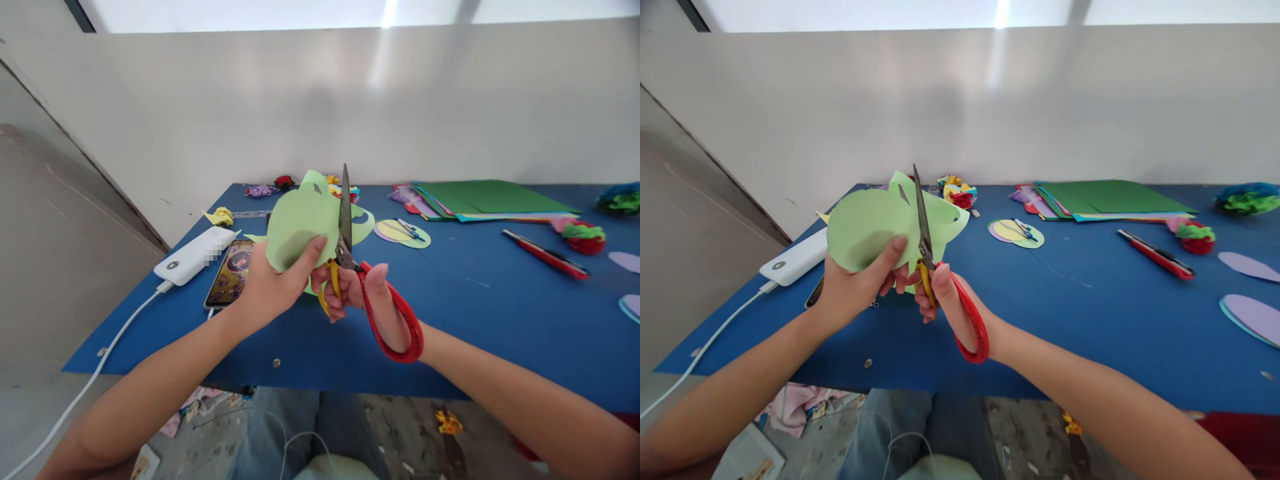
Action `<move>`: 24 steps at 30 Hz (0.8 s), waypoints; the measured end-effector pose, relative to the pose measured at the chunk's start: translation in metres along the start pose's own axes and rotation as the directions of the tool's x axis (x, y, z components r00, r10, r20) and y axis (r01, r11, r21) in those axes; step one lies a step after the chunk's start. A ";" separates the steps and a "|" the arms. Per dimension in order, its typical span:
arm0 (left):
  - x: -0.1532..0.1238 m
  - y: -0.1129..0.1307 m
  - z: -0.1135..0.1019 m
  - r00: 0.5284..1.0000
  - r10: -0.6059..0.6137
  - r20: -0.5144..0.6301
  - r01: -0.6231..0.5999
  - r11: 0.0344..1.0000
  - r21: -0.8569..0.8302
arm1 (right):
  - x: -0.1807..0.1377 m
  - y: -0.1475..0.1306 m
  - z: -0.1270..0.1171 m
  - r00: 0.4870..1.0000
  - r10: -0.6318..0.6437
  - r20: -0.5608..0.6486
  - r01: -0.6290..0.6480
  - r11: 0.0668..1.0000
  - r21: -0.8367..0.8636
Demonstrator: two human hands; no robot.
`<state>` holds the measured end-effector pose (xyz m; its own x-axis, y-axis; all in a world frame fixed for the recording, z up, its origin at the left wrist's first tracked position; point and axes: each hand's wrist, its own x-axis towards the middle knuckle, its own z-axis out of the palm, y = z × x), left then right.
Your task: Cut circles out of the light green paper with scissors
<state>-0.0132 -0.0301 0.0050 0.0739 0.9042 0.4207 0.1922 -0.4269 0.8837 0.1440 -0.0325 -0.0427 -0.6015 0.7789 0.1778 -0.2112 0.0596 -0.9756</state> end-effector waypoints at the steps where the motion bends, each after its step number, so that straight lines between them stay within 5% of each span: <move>1: 0.000 0.000 -0.001 1.000 -0.005 0.000 0.005 1.000 0.014 | 0.000 -0.001 0.000 1.000 0.004 -0.003 -0.004 1.000 0.003; 24: 0.009 0.006 -0.016 0.998 -0.016 0.062 0.001 0.973 0.230 | -0.002 0.002 0.001 0.978 0.128 -0.165 -0.119 0.991 0.065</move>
<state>-0.0275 -0.0249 0.0171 0.1314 0.9101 0.3930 0.4125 -0.4107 0.8131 0.1438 -0.0346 -0.0452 -0.4881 0.8724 0.0275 -0.1877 -0.0742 -0.9794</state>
